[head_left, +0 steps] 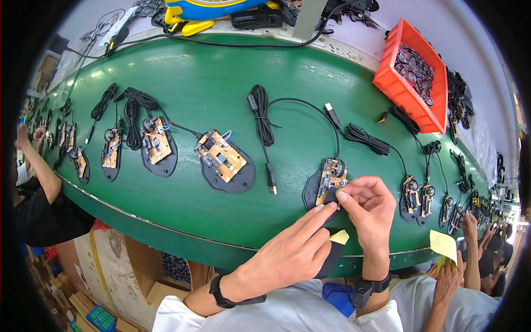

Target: Assembling computer mouse components by applying adhesive tape and mounting circuit boards to the base.

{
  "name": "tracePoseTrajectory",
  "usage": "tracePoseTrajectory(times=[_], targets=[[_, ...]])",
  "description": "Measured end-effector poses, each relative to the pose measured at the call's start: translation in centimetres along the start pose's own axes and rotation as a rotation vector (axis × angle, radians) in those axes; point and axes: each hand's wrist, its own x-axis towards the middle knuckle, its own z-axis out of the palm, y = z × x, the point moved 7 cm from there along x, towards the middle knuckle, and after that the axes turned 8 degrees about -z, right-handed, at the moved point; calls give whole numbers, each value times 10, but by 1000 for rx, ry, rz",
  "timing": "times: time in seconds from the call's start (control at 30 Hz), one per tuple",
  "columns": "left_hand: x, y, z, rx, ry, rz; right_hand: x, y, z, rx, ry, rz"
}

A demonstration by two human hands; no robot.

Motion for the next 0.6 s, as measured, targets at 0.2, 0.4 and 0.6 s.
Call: tracePoseTrajectory(times=[0.2,0.4,0.6], targets=[[2,-11,2,-47,-7,-90,-1,0,4,-48,39,-75],[3,-8,1,7,-30,-42,-13,-5,6,-274,143,-190],[0,-10,1,-42,-19,-41,-7,-24,12,-499,184,-302]])
